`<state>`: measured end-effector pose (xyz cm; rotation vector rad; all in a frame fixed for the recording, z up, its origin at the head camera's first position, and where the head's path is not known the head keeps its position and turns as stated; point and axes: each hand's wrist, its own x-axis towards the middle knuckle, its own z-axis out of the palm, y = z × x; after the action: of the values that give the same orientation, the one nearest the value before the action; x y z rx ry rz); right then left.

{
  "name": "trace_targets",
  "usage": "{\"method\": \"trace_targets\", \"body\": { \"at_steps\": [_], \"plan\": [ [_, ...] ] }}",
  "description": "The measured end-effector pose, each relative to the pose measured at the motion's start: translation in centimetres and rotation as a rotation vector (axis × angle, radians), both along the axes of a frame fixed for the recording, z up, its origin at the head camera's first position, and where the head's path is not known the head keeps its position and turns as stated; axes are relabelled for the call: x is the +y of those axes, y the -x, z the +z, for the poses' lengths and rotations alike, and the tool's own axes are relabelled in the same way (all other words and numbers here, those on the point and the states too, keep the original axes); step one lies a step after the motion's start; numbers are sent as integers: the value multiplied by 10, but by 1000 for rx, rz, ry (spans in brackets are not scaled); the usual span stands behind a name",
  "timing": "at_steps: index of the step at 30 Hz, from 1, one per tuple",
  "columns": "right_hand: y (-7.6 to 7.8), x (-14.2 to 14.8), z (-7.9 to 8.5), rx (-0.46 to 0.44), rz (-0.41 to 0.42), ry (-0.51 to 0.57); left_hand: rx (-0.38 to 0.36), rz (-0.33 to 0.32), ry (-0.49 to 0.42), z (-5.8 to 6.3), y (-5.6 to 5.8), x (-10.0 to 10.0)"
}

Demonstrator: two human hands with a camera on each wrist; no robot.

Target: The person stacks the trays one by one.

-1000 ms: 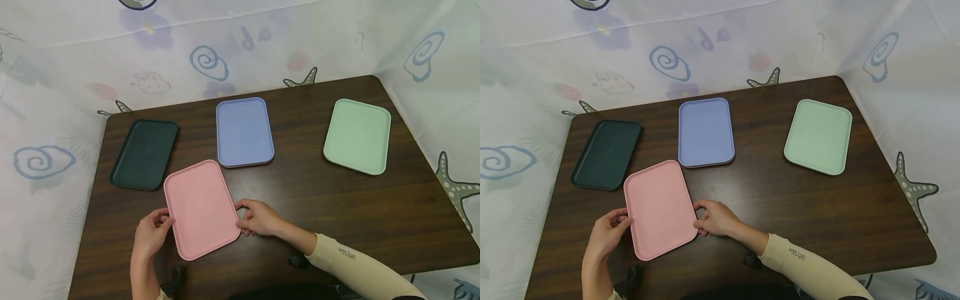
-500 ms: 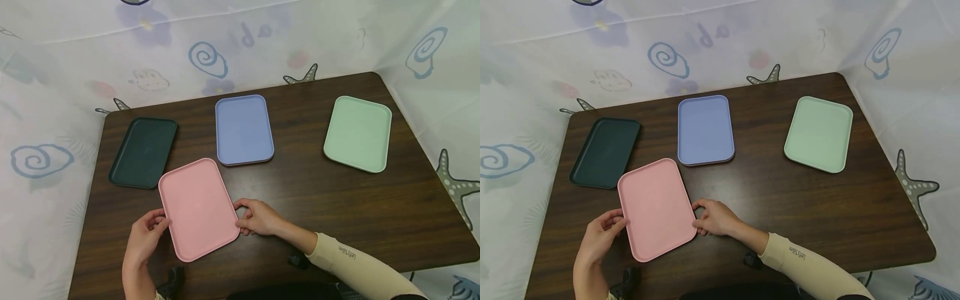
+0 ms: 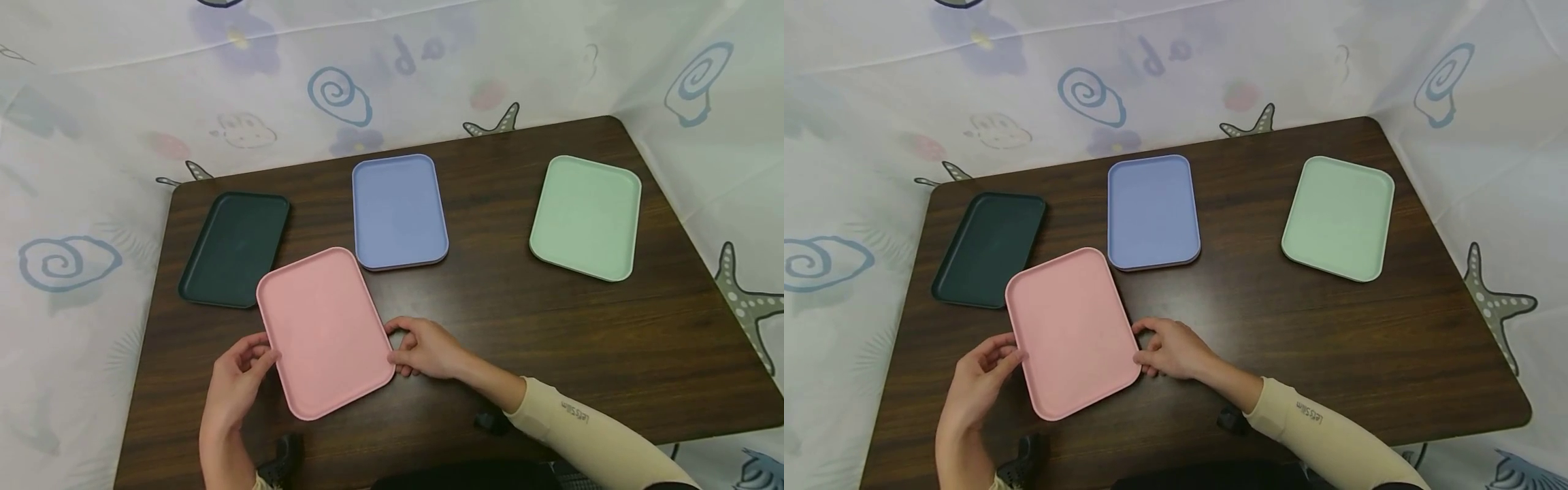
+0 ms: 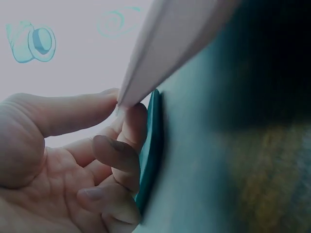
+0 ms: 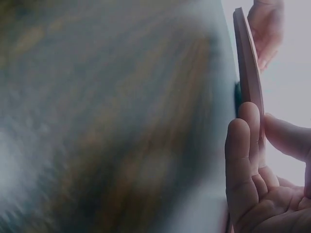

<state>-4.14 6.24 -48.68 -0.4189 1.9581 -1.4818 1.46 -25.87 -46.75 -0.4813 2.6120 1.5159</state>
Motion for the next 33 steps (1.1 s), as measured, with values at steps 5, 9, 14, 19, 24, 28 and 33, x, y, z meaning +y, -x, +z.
{"method": "trace_targets", "body": {
  "at_steps": [5,9,14,19,24,28,33],
  "plan": [
    [6,5,4,-20,-10,29,56,-33,-12,5,8,3],
    [14,11,10,-33,-32,44,86,-74,19,9,22,10],
    [24,23,12,-25,-66,55,95,-129,84,15,43,23],
    [36,38,13,-9,-100,69,130,-207,109,13,66,33],
    [49,53,12,-8,-164,74,143,-288,166,13,96,51],
    [59,64,13,-12,-215,74,149,-332,191,12,120,63],
    [71,72,15,-27,-261,81,165,-373,186,16,146,73]
  ]
}}
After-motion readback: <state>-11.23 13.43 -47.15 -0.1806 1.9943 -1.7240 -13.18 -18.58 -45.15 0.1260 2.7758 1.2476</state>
